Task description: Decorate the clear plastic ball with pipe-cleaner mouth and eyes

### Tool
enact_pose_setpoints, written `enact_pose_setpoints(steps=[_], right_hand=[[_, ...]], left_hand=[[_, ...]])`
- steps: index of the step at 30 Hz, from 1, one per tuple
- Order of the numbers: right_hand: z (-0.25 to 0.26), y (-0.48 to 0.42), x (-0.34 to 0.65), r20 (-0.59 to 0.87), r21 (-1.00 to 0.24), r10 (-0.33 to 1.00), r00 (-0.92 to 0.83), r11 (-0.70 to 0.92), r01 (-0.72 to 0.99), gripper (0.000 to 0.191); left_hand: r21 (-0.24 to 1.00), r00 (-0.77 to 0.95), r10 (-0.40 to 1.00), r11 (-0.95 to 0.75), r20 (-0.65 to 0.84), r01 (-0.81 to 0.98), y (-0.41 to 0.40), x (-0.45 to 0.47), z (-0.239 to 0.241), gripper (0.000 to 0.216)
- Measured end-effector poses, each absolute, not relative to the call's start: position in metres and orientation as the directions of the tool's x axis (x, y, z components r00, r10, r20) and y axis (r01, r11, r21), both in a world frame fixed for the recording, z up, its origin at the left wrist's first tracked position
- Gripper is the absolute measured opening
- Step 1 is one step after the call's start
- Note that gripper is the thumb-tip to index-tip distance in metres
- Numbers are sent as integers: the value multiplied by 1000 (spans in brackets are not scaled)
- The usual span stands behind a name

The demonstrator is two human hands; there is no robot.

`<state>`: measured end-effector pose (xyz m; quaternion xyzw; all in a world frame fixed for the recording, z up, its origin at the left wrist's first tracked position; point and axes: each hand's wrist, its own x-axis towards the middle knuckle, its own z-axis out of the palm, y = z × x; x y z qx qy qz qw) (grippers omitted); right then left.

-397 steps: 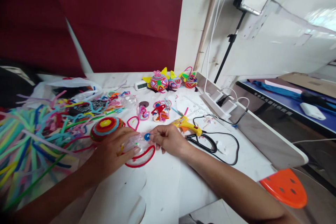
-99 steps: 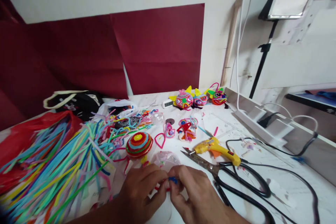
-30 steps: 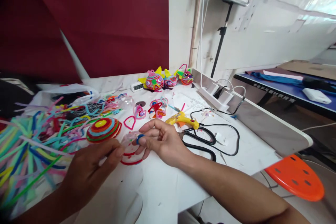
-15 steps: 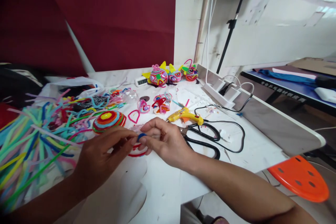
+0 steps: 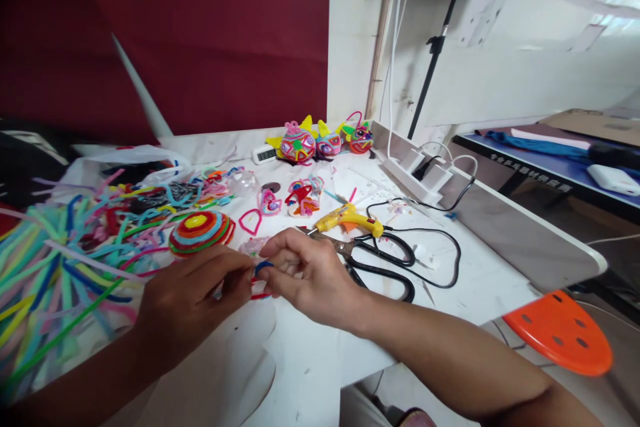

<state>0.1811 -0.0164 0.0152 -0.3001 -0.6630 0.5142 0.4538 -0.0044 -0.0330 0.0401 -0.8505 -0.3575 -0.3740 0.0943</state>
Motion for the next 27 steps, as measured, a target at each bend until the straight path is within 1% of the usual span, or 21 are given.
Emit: enact_pose_setpoints(steps=[4, 6, 8, 12, 19, 21, 23, 27], right_hand=[[15, -16, 179, 250, -966, 867, -431, 195, -167, 29], [16, -15, 179, 241, -965, 867, -437, 165, -204, 30], [16, -15, 179, 239, -963, 867, -438, 152, -224, 31], [16, -15, 179, 233, -964, 867, -440, 146, -222, 32], [20, -17, 179, 198, -972, 866, -459, 113, -207, 33], [21, -16, 180, 189, -970, 865, -465, 90, -227, 35], [21, -15, 180, 184, -965, 864, -469, 67, -255, 36], [20, -12, 179, 178, -954, 856, -485, 29, -300, 36]], left_hand=[[112, 456, 543, -721, 705, 684, -34, -4, 39, 11], [74, 477, 509, -735, 717, 674, -35, -4, 39, 9], [3, 512, 453, -751, 730, 660, -35, -4, 39, 10], [-113, 568, 373, -757, 734, 643, -34, -5, 41, 8], [-182, 613, 335, -758, 715, 627, -35, -8, 42, 6], [-143, 598, 350, -769, 721, 623, -35, -8, 42, 8], [-45, 559, 401, -783, 726, 620, -35, -8, 42, 11], [274, 445, 592, -757, 672, 593, -34, -6, 44, 15]])
